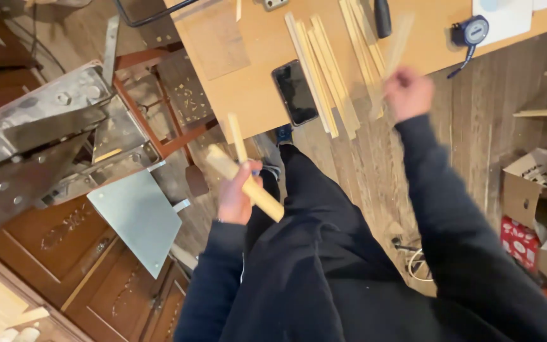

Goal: Assembling wooden picture frame moldings using a joining machine and organizing the completed frame sections on a workbench.

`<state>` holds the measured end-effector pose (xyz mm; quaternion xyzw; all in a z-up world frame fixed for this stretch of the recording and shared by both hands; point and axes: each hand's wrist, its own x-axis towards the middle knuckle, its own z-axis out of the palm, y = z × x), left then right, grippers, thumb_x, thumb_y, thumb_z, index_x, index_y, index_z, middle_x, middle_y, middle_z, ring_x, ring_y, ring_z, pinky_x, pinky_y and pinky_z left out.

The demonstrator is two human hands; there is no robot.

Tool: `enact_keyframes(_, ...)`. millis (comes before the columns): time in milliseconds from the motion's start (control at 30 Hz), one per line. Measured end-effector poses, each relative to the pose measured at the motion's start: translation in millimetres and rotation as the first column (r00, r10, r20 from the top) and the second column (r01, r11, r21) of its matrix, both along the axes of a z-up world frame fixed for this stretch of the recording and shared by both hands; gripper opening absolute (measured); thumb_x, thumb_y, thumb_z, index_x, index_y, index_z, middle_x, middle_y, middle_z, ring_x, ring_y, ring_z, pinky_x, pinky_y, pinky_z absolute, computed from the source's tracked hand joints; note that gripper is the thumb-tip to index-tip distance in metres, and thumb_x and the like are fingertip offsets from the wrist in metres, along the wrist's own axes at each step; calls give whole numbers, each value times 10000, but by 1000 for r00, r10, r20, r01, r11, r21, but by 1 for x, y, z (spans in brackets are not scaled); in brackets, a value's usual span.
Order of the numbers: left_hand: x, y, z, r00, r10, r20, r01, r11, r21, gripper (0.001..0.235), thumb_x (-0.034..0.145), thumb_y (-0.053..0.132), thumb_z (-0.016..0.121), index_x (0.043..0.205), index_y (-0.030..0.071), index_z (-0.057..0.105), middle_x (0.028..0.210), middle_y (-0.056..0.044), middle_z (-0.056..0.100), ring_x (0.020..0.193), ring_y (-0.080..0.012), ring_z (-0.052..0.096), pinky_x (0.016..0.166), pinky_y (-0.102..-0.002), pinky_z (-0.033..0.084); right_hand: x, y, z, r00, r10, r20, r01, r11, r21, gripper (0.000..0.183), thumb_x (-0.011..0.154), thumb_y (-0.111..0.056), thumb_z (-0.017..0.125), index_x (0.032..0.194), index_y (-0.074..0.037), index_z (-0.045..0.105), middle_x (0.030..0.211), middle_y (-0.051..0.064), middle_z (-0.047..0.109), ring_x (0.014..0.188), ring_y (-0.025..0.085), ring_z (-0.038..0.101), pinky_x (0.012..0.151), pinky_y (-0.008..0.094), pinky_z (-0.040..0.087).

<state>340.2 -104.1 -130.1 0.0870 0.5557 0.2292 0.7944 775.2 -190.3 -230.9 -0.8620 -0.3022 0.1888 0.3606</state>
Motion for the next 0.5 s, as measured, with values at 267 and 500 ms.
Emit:
enact_keyframes(267,70,35,27,987,-140,78,123,975,186,292,973,194,605,1191,12,676,1134,-36,718,1009,-108,678,895,-256,550,-218,56,178,789,495,-365,-489,865,116,244,951,-129,677,1177,-41,709,985,120,690,813,277,714,720,349,577)
enact_keyframes(500,39,23,7,998,-64,-27,68,974,216,222,921,70,733,1106,-40,681,994,-65,657,869,-139,631,775,-274,513,-142,42,113,683,723,-100,-727,686,-8,182,922,-196,769,977,-23,746,965,171,703,904,375,676,777,452,546)
